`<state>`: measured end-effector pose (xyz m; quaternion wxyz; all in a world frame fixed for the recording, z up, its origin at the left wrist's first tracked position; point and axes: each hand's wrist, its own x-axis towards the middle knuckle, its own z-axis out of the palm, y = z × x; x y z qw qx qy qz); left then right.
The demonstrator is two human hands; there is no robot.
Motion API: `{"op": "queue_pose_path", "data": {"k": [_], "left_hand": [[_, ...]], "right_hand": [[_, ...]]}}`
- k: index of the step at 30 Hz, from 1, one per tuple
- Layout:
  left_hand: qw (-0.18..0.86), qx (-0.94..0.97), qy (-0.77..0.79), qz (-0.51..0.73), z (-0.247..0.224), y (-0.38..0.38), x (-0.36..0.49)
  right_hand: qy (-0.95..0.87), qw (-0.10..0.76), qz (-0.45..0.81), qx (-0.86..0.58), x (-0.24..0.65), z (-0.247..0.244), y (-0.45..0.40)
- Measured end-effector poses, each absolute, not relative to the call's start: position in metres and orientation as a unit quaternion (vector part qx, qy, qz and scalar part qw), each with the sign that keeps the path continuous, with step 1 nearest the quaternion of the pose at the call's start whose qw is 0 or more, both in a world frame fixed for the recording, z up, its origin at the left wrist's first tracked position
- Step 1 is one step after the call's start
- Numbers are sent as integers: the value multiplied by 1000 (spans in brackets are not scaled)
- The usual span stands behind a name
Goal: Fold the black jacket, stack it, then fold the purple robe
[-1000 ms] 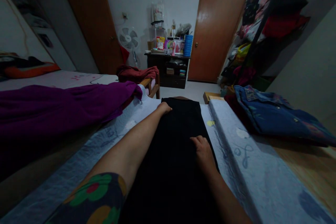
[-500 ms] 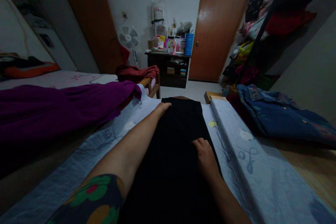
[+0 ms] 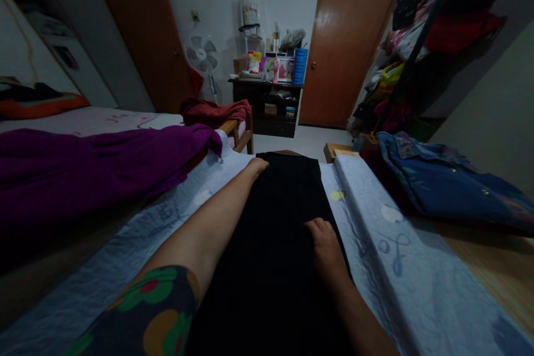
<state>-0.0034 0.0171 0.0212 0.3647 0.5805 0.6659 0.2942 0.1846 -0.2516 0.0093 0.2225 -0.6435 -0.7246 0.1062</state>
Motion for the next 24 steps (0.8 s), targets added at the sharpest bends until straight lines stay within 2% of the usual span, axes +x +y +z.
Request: {"op": "queue_pose_path", "data": {"k": [8, 15, 19, 24], "left_hand": [[447, 519, 671, 283, 25, 7, -15], [510, 471, 671, 262, 24, 15, -13], [507, 480, 661, 275, 19, 18, -17], [454, 527, 640, 327, 16, 20, -15]], "right_hand": [[-719, 272, 127, -626, 185, 10, -253], [-726, 254, 134, -624, 184, 12, -252], [-732, 239, 129, -625, 183, 13, -253], [-734, 236, 130, -624, 184, 12, -253]]}}
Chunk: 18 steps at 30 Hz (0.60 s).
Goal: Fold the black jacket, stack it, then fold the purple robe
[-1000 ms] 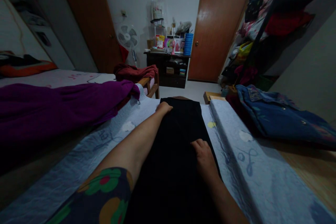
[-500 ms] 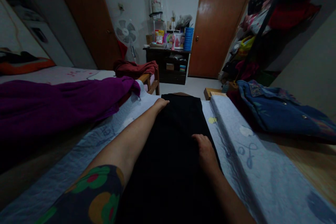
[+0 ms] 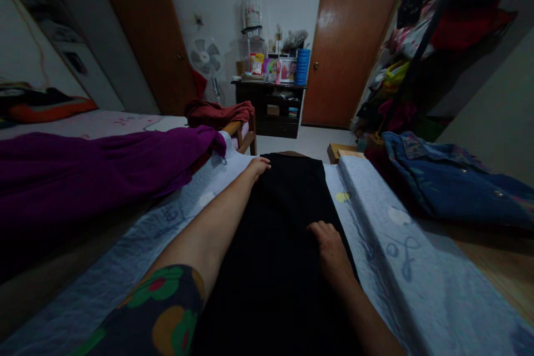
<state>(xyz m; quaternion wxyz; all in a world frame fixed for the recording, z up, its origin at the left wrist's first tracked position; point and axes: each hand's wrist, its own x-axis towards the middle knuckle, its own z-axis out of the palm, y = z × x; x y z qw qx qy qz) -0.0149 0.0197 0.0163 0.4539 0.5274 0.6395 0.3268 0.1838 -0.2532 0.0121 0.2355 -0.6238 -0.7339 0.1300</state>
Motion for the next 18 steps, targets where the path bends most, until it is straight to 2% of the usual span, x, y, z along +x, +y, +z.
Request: {"op": "queue_pose_path", "data": {"k": [6, 13, 18], "left_hand": [[398, 579, 615, 358, 9, 17, -10], [422, 604, 590, 331, 9, 17, -19], [403, 601, 588, 361, 4, 18, -15]], "right_hand": [[-732, 234, 140, -624, 184, 13, -253], [-735, 233, 134, -622, 183, 15, -254], [-736, 235, 130, -621, 183, 15, -255]]}}
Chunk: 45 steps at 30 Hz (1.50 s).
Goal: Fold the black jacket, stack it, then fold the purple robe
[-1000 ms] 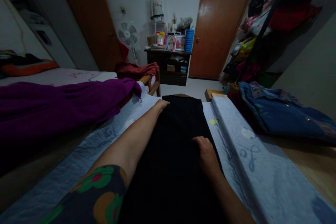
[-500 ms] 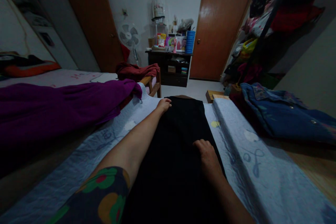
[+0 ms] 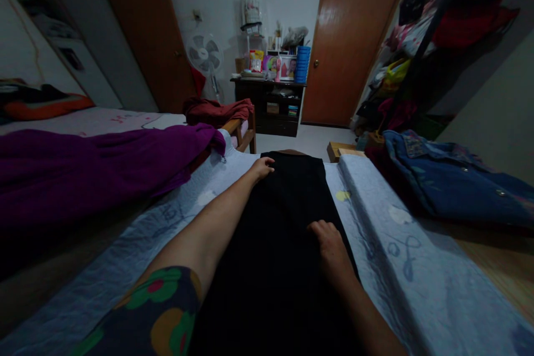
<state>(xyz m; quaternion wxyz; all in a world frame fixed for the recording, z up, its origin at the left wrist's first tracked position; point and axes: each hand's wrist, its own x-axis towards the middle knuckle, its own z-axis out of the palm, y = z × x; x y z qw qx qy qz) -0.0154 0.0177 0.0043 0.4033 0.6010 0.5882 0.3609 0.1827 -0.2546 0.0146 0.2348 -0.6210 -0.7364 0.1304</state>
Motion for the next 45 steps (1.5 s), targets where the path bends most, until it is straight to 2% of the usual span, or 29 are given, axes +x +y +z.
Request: {"op": "queue_pose_path", "data": {"k": [8, 16, 23, 32, 41, 45], "left_hand": [[403, 547, 621, 391, -2, 13, -10], [574, 482, 571, 335, 22, -43, -29], [672, 447, 498, 317, 29, -113, -52], [568, 449, 582, 371, 37, -155, -52], [637, 465, 504, 351, 58, -226, -63], [642, 483, 489, 339, 67, -254, -70]], "right_hand": [[-742, 227, 125, -618, 183, 14, -254], [-742, 238, 120, -615, 184, 15, -255], [-743, 230, 108, -619, 184, 15, -254], [-746, 218, 87, -623, 185, 15, -256], [-743, 226, 97, -622, 186, 13, -255], [-735, 262, 130, -612, 192, 6, -250]]}}
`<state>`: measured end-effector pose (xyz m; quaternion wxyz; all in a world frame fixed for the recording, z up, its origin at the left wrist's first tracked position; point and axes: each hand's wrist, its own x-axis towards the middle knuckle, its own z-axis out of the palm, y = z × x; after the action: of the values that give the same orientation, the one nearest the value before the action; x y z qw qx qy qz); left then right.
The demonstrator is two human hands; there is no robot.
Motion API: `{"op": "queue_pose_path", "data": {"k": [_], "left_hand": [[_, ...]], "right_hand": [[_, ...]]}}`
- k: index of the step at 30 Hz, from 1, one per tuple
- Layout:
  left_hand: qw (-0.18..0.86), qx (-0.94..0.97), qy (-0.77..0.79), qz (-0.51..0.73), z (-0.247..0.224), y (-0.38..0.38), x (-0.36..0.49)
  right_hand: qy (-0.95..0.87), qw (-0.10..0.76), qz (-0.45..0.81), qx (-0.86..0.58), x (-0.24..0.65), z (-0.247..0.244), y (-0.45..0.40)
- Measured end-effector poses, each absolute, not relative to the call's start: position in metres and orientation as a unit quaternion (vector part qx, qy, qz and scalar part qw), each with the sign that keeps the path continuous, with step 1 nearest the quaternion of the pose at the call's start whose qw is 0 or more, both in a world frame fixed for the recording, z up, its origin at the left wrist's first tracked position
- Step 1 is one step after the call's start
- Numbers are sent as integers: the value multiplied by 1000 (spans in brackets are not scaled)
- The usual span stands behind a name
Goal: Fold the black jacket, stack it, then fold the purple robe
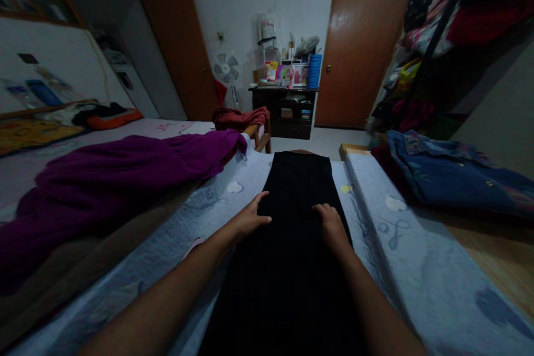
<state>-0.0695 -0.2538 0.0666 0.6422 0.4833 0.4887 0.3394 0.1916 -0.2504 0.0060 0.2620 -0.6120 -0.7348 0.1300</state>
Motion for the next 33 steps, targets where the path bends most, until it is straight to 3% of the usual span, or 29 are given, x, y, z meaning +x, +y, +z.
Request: {"op": "queue_pose_path", "data": {"k": [8, 14, 19, 28, 33], "left_hand": [[624, 520, 527, 248, 66, -303, -92], [623, 506, 540, 254, 63, -336, -94], [642, 499, 507, 286, 62, -347, -92], [586, 562, 499, 302, 53, -355, -96], [493, 611, 530, 321, 39, -362, -93]], "right_hand": [[-630, 456, 268, -568, 199, 0, -244], [-606, 486, 285, -561, 197, 14, -250], [-707, 403, 224, -536, 186, 27, -256], [-824, 143, 133, -532, 166, 22, -265], [-826, 103, 121, -540, 165, 15, -266]]}}
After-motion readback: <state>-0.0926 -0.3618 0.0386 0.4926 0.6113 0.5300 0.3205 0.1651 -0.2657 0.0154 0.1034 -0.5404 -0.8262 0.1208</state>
